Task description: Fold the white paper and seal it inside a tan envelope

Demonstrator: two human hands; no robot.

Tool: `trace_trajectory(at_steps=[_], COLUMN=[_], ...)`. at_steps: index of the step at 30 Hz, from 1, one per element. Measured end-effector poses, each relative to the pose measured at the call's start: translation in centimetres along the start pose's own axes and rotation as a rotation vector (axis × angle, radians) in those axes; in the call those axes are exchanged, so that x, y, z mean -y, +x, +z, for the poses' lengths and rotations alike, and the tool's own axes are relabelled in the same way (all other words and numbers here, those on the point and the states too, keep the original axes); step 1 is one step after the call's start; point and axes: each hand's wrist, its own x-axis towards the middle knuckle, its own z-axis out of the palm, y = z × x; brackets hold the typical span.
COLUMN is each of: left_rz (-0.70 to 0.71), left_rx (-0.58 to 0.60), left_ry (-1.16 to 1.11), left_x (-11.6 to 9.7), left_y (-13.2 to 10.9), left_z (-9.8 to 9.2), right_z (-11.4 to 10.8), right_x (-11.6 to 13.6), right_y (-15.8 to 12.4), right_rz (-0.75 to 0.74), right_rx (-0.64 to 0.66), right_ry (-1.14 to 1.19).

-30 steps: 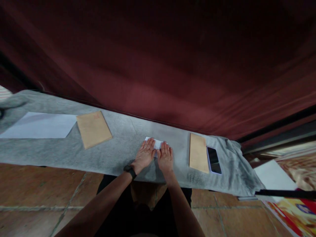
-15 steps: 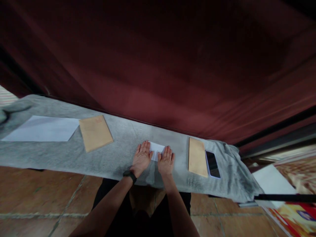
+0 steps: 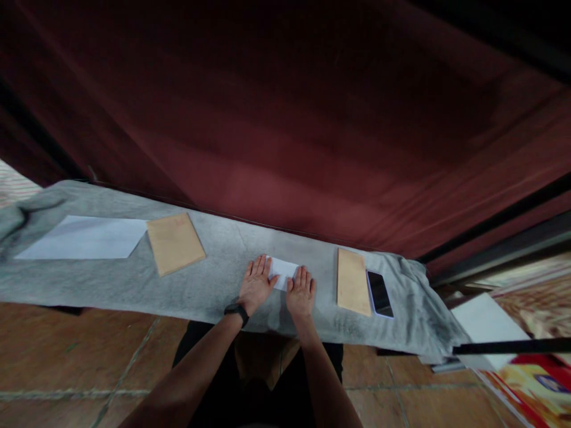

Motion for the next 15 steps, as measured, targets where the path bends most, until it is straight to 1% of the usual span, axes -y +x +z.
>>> trace_trajectory(at_steps=[4,7,9,11,13,15], left_rz=[-0.002,-0.001,-0.02,-0.025,0.038,0.159], left_rx=[-0.008,-0.001,0.01,0.017,0.034,0.075], left_ry=[0.003,0.01,0.024,0.035,0.023,-0.02], left_x=[0.1,0.2,-0.1,-0.9,-2.1,-3.5], left_y=[0.0,0.1,0.4,0.6,0.8,0.8], left_z=[0.2,0.1,-0.1,-0.4,-0.4,-0.1], right_z=[-0.4,-0.7,-0.8,-0.8,-0.8,-0.8], right_x=[-0.6,-1.1,-1.2,-1.3,-1.3,-1.2], right_y=[-0.5,-0.7,-0.7,-0.7,-0.5,-0.4], right_rz=[0.003,0.007,0.018,0.032,0.047,0.062], right_rx=[-0.03,-0.023,-0.013,-0.007,0.0,0.012], right_ry=[0.037,0.06,0.083,0.107,0.126,0.141])
